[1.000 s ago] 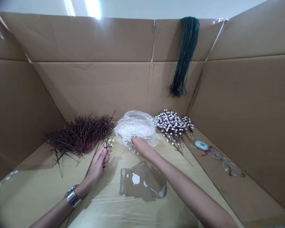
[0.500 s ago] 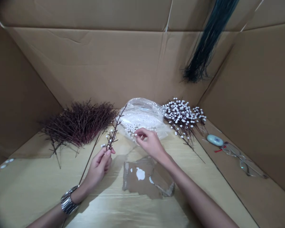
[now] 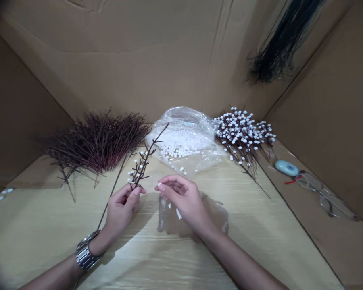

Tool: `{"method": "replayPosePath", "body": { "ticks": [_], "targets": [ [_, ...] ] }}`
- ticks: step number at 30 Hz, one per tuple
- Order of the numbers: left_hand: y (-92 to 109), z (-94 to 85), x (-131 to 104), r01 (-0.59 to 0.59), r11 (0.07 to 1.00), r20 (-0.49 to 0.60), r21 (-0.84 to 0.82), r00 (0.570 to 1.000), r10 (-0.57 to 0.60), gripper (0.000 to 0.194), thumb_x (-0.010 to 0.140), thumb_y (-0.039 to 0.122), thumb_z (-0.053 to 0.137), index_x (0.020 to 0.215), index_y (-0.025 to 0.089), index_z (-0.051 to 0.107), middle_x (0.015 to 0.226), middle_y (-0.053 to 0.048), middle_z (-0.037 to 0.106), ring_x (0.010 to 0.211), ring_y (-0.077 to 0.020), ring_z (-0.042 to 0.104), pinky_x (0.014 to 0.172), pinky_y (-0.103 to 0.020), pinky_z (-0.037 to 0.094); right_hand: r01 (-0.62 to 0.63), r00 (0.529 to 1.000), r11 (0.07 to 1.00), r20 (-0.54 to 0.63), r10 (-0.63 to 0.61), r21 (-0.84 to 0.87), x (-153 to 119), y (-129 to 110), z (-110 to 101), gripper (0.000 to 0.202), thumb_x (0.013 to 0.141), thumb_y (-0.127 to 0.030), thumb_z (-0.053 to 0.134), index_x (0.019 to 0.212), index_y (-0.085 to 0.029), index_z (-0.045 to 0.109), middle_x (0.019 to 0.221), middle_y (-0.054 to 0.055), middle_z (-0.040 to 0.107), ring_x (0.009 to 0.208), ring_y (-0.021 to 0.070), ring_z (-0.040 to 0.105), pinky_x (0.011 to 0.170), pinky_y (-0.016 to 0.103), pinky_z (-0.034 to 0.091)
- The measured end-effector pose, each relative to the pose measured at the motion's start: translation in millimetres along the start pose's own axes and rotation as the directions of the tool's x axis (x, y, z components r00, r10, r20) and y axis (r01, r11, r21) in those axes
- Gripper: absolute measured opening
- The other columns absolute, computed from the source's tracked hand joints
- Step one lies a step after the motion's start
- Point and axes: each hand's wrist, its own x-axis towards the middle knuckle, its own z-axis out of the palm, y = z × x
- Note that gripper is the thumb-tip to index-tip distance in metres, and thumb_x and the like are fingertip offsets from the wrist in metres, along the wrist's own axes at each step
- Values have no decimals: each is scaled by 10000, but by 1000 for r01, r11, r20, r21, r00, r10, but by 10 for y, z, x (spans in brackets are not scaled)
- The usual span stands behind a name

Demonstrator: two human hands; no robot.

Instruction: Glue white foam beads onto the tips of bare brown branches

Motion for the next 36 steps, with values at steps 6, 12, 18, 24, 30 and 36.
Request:
{"method": "replayPosePath", "body": {
  "ticks": [6,12,18,24,30,36],
  "targets": [
    [-8,13,-27,-102,986,55,131,994,95,220,940,316,628,790,179,712,650,18,552,602,-147,482,574,-245,380,57,998,996,-25,-56,62,-37,142,92,194,752,-287,866,917,-252,771,934,0,781,894,136,709,811,239,538],
    [17,44,-42,-109,984,65,142,993,100,287,919,299,643,662,196,567,630,39,449,575,-134,410,541,-243,330,62,996,996,-73,-58,60,-36,221,187,131,787,-311,824,902,-255,794,1011,27,794,955,179,720,849,294,561],
    [47,43,-44,-112,982,84,149,991,100,294,922,280,624,656,199,529,621,49,415,572,-128,376,533,-244,309,85,990,996,-109,-84,7,-55,207,201,136,774,-295,827,901,-260,793,1011,24,798,954,185,733,871,312,575],
    [41,49,-36,-97,985,95,142,992,84,267,922,294,628,683,182,591,619,44,452,574,-125,385,526,-236,315,118,990,992,-66,-122,-50,-79,187,214,74,795,-285,808,865,-260,804,947,20,809,912,184,749,873,319,593],
    [28,42,-24,-80,990,122,113,990,66,200,933,297,635,796,169,703,653,28,543,564,-119,383,509,-232,303,158,982,983,-84,-166,-97,-70,179,226,53,790,-249,806,837,-270,819,914,14,800,882,188,749,846,326,608],
    [28,46,-18,-73,989,103,128,993,60,207,908,292,658,756,167,723,622,31,527,548,-118,381,502,-233,308,101,989,994,-104,-105,-44,-51,261,216,79,770,-273,827,849,-266,819,949,17,800,906,196,744,896,351,596]
  ]
}}
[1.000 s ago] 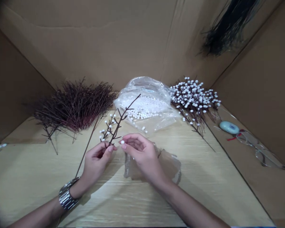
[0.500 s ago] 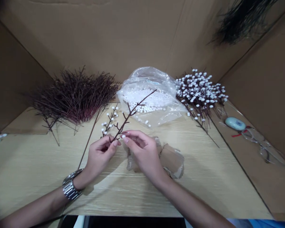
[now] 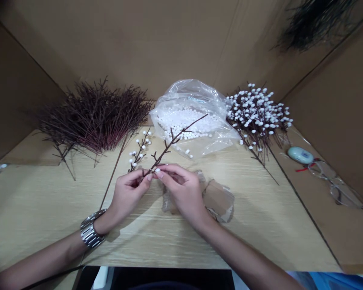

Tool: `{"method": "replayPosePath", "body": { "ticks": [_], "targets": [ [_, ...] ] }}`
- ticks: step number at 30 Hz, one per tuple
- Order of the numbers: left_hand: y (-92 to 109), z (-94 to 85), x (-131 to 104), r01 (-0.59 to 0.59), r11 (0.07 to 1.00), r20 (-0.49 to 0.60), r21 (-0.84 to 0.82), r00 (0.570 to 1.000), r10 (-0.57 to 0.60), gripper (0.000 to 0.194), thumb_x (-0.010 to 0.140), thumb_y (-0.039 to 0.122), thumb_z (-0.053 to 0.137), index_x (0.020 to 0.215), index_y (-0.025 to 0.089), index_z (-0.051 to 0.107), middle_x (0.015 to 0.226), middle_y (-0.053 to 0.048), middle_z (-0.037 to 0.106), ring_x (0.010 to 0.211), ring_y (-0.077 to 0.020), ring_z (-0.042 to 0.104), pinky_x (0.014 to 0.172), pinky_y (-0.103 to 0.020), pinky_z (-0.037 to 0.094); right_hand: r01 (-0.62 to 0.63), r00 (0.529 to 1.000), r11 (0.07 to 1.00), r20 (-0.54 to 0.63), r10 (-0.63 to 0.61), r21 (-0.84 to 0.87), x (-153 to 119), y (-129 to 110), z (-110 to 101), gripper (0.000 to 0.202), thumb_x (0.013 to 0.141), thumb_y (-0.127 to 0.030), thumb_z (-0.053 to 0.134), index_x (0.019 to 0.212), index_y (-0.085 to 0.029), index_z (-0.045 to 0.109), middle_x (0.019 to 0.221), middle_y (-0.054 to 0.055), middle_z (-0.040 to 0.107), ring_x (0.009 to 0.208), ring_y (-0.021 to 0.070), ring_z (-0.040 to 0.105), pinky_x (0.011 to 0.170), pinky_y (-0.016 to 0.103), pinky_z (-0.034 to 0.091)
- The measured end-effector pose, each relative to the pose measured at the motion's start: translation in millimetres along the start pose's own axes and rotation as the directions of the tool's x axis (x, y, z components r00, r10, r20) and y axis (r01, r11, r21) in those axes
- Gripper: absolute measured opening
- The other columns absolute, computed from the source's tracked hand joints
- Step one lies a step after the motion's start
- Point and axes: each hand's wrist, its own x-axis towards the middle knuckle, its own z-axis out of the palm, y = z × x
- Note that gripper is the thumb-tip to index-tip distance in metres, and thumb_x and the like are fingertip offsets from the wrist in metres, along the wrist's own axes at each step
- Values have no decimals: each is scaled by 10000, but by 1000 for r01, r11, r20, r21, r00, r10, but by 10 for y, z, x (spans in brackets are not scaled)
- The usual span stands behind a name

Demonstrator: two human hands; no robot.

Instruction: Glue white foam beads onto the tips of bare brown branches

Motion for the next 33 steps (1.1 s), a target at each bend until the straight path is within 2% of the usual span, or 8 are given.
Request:
{"method": "replayPosePath", "body": {
  "ticks": [3,6,9,12,19,24,33],
  "targets": [
    [-3,4,6,1,1000,-3,-7,1000,-1,212,899,296,659,752,161,732,614,31,530,540,-118,379,498,-232,312,-60,998,993,-5,61,104,14,65,-2,161,745,-284,854,894,-251,800,951,19,796,923,193,733,914,353,580],
    [-15,2,9,10,1000,9,-14,1000,-10,224,902,305,657,755,155,735,627,23,554,552,-119,401,505,-230,323,-92,995,975,-13,97,202,21,92,-1,219,716,-268,879,905,-239,773,908,7,776,879,166,714,868,314,568],
    [-22,1,10,20,1000,19,-9,1000,-20,235,908,312,654,754,153,733,632,20,556,562,-121,409,509,-229,323,-127,991,964,-10,133,234,11,74,7,168,718,-257,875,843,-221,769,901,5,761,815,134,694,812,268,547],
    [-20,4,11,20,1000,26,2,999,-20,244,911,306,653,730,156,717,619,32,515,556,-116,390,501,-227,305,-155,987,953,-5,161,260,1,42,21,141,719,-253,865,822,-224,774,904,9,759,810,136,693,814,274,542],
    [-16,6,2,6,1000,55,6,998,-6,224,918,278,643,738,166,715,615,41,511,552,-113,391,505,-225,305,-177,982,941,-3,186,289,14,28,41,154,692,-256,869,812,-228,777,841,5,752,801,156,692,841,318,547],
    [-40,6,3,9,1000,48,13,999,-9,221,918,285,651,747,165,721,617,40,513,554,-113,395,505,-227,306,-167,984,945,-19,179,281,10,65,30,135,687,-243,868,793,-231,786,896,14,760,818,155,693,842,312,548],
    [-12,6,13,-5,1000,67,20,998,3,212,915,267,640,784,165,771,613,30,588,525,-111,386,490,-228,300,-159,985,958,-31,172,239,9,81,8,132,701,-270,878,798,-227,800,894,16,767,778,139,658,757,288,515]
  ]
}}
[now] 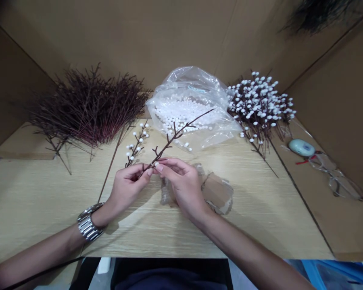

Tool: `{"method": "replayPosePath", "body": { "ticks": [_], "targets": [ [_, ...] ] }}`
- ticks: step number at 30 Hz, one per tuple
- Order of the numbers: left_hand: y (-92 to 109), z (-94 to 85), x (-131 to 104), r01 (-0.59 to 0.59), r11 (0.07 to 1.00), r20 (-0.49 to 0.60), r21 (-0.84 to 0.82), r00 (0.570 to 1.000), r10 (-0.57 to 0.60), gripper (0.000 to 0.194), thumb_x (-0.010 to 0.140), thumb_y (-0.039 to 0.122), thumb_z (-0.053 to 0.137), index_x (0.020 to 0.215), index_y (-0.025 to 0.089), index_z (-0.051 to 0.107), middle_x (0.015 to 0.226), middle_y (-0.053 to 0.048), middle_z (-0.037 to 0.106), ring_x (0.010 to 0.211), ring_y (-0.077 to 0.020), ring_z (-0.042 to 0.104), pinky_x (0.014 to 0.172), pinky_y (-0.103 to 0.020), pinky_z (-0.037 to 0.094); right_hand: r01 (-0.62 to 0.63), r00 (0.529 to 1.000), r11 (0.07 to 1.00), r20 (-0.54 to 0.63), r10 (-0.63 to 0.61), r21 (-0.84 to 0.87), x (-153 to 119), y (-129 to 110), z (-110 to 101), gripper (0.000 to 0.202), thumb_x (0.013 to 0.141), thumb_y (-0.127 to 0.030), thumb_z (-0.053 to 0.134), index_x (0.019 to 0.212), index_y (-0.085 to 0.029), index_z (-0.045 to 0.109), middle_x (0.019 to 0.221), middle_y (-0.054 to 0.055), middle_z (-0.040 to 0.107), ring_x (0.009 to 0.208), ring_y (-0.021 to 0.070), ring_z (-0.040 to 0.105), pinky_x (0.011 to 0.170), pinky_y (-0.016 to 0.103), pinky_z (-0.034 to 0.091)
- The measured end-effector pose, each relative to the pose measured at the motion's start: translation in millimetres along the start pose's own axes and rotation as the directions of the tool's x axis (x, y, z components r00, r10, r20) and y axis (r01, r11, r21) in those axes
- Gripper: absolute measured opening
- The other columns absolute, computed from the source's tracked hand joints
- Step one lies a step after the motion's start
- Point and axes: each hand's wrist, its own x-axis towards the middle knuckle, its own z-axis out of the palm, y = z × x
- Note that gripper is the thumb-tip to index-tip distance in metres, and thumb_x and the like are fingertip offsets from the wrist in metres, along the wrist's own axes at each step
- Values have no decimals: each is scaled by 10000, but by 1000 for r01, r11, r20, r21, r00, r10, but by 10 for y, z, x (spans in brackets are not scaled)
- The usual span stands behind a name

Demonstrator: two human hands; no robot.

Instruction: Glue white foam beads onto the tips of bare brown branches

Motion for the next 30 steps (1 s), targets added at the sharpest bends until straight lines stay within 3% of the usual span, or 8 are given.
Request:
{"method": "replayPosePath", "body": {
  "ticks": [5,11,30],
  "targets": [
    [10,-1,6,-20,999,4,-28,1000,20,222,909,241,647,724,163,742,608,31,612,509,-102,372,477,-225,291,-20,1000,1000,2,20,16,-2,-18,9,126,696,-266,874,793,-221,806,874,18,764,780,141,659,749,282,513],
    [-32,0,11,-39,999,10,-30,999,39,191,928,258,649,822,157,772,627,35,614,523,-99,386,482,-221,299,-29,1000,999,13,29,19,-2,-12,8,119,708,-268,874,806,-230,817,879,18,766,804,140,666,770,269,514],
    [-56,5,12,-48,998,14,-42,999,49,228,949,313,657,814,164,765,598,49,535,524,-101,357,474,-228,283,15,998,1000,57,-14,-10,13,33,-40,67,768,-256,839,831,-277,829,903,13,779,809,134,675,783,271,536]
  ]
}}
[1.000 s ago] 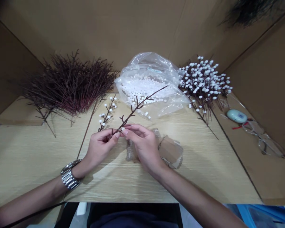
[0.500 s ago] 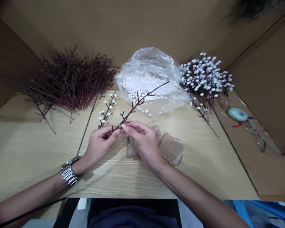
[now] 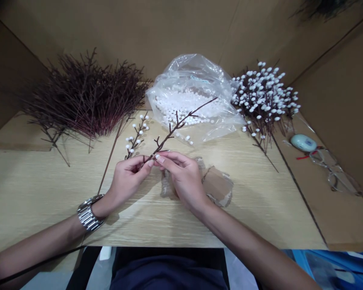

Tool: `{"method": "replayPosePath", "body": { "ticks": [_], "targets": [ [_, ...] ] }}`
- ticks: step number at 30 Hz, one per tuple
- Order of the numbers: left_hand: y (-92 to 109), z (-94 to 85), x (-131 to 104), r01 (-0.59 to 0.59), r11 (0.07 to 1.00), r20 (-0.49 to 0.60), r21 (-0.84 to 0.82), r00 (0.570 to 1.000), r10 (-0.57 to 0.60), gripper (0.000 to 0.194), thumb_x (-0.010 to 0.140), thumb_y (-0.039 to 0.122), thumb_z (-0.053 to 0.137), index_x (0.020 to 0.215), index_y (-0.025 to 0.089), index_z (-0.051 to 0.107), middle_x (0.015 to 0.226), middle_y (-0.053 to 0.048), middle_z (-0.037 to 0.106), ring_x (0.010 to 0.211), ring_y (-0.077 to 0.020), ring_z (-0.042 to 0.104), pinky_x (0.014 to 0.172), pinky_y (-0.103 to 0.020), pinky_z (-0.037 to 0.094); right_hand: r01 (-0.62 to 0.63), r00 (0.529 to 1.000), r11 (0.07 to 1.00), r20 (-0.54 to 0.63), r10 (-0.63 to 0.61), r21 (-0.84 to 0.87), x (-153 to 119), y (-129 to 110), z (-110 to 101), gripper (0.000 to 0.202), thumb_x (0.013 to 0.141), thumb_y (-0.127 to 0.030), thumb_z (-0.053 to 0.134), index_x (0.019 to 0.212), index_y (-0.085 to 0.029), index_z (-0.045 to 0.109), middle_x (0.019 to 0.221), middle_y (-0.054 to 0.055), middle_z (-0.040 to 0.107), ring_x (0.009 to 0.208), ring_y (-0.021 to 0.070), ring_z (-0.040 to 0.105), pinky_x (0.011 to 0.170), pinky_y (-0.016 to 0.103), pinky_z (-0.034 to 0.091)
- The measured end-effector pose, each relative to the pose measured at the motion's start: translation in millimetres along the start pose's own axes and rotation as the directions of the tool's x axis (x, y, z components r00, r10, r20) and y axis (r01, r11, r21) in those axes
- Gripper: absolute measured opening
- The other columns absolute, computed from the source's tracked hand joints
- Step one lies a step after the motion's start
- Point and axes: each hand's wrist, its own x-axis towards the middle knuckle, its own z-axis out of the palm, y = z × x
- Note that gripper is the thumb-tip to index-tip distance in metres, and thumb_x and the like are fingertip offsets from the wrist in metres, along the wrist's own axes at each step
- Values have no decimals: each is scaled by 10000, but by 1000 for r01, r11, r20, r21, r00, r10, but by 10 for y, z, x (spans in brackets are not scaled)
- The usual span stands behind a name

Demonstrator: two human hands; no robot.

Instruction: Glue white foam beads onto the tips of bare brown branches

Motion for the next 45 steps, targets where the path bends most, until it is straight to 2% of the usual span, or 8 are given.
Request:
{"method": "replayPosePath", "body": {
  "ticks": [17,27,31,35,38,41,43,45],
  "targets": [
    [-11,11,7,35,999,-16,14,999,-35,248,948,337,657,802,162,757,600,52,491,543,-105,353,486,-235,269,-2,1000,1000,-20,2,-1,12,16,18,117,744,-276,864,854,-258,828,865,13,779,803,146,671,810,308,511],
    [-66,-55,39,72,997,-59,-16,996,-73,287,952,397,643,889,162,796,700,-2,630,625,-146,486,556,-243,364,-35,998,989,-43,42,147,-14,-124,-7,256,714,-212,843,960,-208,770,845,10,726,758,135,635,749,289,512],
    [-55,-58,43,80,996,-57,-29,995,-81,284,951,386,648,922,151,804,737,-18,679,615,-142,497,545,-243,360,-9,999,997,-32,12,70,-50,-173,-55,288,683,-225,880,953,-211,784,790,-12,691,730,124,617,725,269,508],
    [-38,-53,37,74,996,-69,-53,995,-78,282,939,387,656,918,146,802,702,0,675,554,-123,465,510,-235,340,50,998,988,-33,-55,-144,-77,-256,-191,266,762,-329,846,1000,-214,812,760,7,700,689,136,598,681,289,490],
    [-28,-58,34,67,995,-88,-73,993,-73,283,932,388,656,901,147,801,716,-6,696,579,-133,512,528,-232,373,234,965,890,-18,-262,-390,-54,-417,-325,226,838,-347,773,1038,-251,814,730,-6,652,663,145,565,661,309,473],
    [-30,-68,32,60,994,-97,-91,993,-69,288,930,395,652,918,150,802,835,-45,757,697,-170,609,610,-245,447,442,848,606,87,-524,-661,33,-617,-428,248,923,-319,653,1125,-265,787,775,8,626,696,170,561,681,331,471],
    [-35,-74,31,56,993,-97,-101,993,-66,287,929,395,651,935,151,803,882,-59,774,757,-189,639,651,-254,471,473,793,380,197,-576,-795,138,-730,-473,311,968,-309,569,1218,-252,745,840,34,655,732,190,572,709,348,469],
    [-37,-78,30,53,993,-98,-107,993,-64,284,929,390,650,940,150,802,884,-60,774,764,-191,641,657,-256,471,450,801,230,276,-531,-863,278,-815,-506,327,980,-319,539,1222,-225,737,930,69,712,776,208,596,749,365,465]
  ]
}}
